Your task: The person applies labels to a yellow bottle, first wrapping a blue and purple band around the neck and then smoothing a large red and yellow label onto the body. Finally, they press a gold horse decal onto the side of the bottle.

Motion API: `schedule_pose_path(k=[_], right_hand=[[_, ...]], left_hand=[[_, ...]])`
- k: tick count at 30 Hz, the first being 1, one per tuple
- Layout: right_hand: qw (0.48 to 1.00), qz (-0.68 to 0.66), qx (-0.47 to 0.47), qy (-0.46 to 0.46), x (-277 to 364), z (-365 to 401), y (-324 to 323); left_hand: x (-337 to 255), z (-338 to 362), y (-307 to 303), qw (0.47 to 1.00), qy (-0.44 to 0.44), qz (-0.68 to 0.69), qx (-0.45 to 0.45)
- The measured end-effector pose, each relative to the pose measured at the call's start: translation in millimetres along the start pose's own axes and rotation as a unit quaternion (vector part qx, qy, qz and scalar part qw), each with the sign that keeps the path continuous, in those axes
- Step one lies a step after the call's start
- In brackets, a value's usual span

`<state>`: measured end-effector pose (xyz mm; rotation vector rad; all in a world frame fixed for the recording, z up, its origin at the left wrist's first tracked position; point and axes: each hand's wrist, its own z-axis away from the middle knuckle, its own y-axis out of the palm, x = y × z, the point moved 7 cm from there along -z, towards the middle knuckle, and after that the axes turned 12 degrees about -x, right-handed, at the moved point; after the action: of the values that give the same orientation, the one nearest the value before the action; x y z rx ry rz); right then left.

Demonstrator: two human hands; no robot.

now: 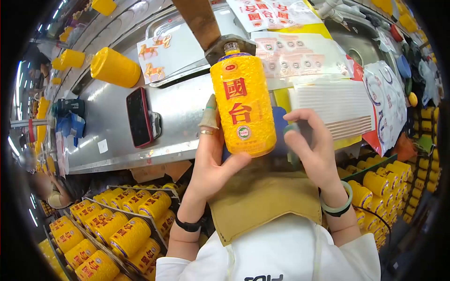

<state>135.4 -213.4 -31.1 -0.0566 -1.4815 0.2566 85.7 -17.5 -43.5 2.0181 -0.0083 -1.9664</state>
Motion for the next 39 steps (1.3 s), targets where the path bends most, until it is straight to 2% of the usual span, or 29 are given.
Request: schedule_pose_path(k=[2,4,7,9,10,12,16,21,27,28,29,31,32,34,35,36,38,39], right_hand=[[0.999,-0.02,0.028,0.013,-2.3,-1.8,8.4],[0.997,-0.039,0.056,0.024,-5.4,-3.3,17.6],[0.997,-0.06,0.054,0.02,-8.1,-5.9,21.5],[0.985,-0.076,0.079,0.131,-19.3,-4.9,22.8],[0.985,-0.075,0.082,0.131,-22.6,-4.9,25.4],[0.994,-0.058,0.07,0.055,-22.6,-7.0,28.0],[0.995,-0.049,0.065,0.06,-24.1,-7.0,29.0],[0.988,-0.071,0.073,0.115,-22.8,-4.5,30.8],[0.996,-0.021,0.056,0.068,-7.1,-8.0,21.5],[0.996,-0.02,0.057,0.066,0.6,-10.4,20.1],[0.998,0.046,0.028,-0.019,18.8,-16.2,14.5],[0.967,0.163,0.004,-0.196,55.4,-18.6,10.7],[0.966,0.164,0.004,-0.198,62.1,-20.2,11.7],[0.931,0.168,0.071,-0.317,86.8,-10.9,29.7],[0.921,0.174,0.116,-0.328,93.9,-7.5,37.4],[0.921,0.175,0.116,-0.329,96.8,-9.4,38.1],[0.871,0.254,0.076,-0.413,106.4,-10.6,39.8],[0.854,0.273,0.027,-0.442,110.1,-11.6,35.7]], left_hand=[[5.8,2.1,-6.4,0.994,-0.054,0.092,-0.005],[-1.7,4.4,-5.5,0.995,-0.031,0.095,-0.008],[-8.7,11.7,-6.3,1.0,0.0,0.011,-0.005],[-6.6,10.9,-6.9,0.999,-0.021,0.016,-0.022],[-3.1,10.2,-7.3,0.998,-0.043,0.02,-0.033],[2.3,10.8,-6.9,0.998,-0.037,0.021,-0.035],[5.6,9.5,-4.6,0.999,-0.011,0.021,-0.04],[8.2,11.1,-5.6,0.998,-0.025,0.016,-0.052],[11.9,11.9,-8.7,0.995,-0.049,0.063,-0.066],[6.3,12.5,-8.1,0.999,0.007,0.007,-0.046],[1.7,13.8,-6.3,0.996,0.063,-0.049,-0.027],[12.8,13.0,-10.2,0.993,0.065,-0.087,-0.04],[17.1,12.2,-12.2,0.988,0.065,-0.127,-0.051],[18.3,11.8,-13.1,0.987,0.065,-0.135,-0.054],[18.8,11.4,-13.9,0.986,0.064,-0.144,-0.056],[19.2,11.7,-14.2,0.985,0.062,-0.153,-0.057],[15.7,13.8,-13.9,0.981,0.068,-0.167,-0.064],[13.2,14.2,-14.1,0.978,0.076,-0.183,-0.072]])
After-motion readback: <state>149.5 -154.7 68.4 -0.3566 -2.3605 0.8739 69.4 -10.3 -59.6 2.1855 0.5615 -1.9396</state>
